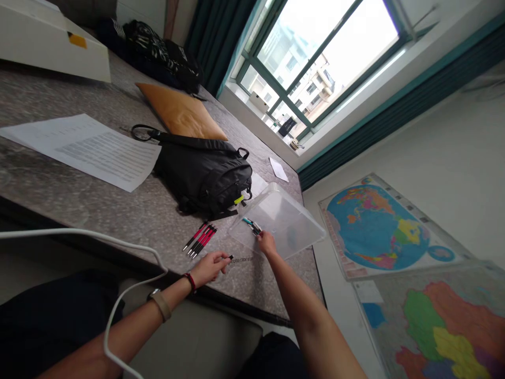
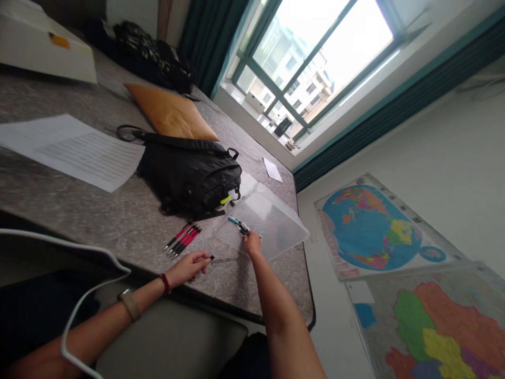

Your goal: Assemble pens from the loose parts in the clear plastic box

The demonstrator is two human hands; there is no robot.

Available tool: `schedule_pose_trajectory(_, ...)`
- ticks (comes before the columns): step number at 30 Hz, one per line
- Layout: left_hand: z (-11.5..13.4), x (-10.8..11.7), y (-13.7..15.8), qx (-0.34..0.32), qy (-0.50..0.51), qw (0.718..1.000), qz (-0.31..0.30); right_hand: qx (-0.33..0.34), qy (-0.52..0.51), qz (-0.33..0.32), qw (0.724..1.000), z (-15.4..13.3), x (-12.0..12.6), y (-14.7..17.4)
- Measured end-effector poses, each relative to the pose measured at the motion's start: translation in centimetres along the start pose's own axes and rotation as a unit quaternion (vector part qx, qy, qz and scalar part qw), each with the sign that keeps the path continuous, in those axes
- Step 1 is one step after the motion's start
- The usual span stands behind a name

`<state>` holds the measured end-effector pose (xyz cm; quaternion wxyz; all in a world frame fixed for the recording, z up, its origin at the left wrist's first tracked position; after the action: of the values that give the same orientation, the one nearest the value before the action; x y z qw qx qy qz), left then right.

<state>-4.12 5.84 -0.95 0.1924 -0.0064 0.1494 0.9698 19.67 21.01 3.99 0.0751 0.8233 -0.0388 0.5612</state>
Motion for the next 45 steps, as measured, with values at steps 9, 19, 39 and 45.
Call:
schedule_pose_trajectory(9, 1.1, 1.7, -0.4, -0.049, -0.011, 0.997, 0.054, 0.009, 0.027, 0.035, 0.999, 1.2, 1.7, 0.1)
schedule_pose_trajectory(19, 2.9, 1.8, 0.1, -0.125, 0.021, 0.991, 0.042, 0.078, 0.039, -0.042, 0.995, -0.5, -0.2, 0.6)
schedule_pose_trajectory(39, 3.8, 2.0, 0.2, -0.11, 0.079, 0.99, 0.03, 0.047, 0.099, -0.11, 0.988, -0.9, -0.5, -1.7)
schedule_pose_trajectory(45, 3.2, 2.0, -0.1, -0.091, 0.067, 0.993, 0.04, 0.085, 0.102, -0.056, 0.99, -2.9, -0.1, -2.2)
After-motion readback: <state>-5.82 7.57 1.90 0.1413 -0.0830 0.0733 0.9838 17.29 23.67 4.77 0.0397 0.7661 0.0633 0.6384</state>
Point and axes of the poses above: each hand's wrist, its own y-axis away from the middle knuckle, its own x-axis out of the back of the hand, z = x × y, the point moved 8 cm from there along -y, towards the middle knuckle, and after that the axes turned 15 degrees about -y, right-handed, at the moved point
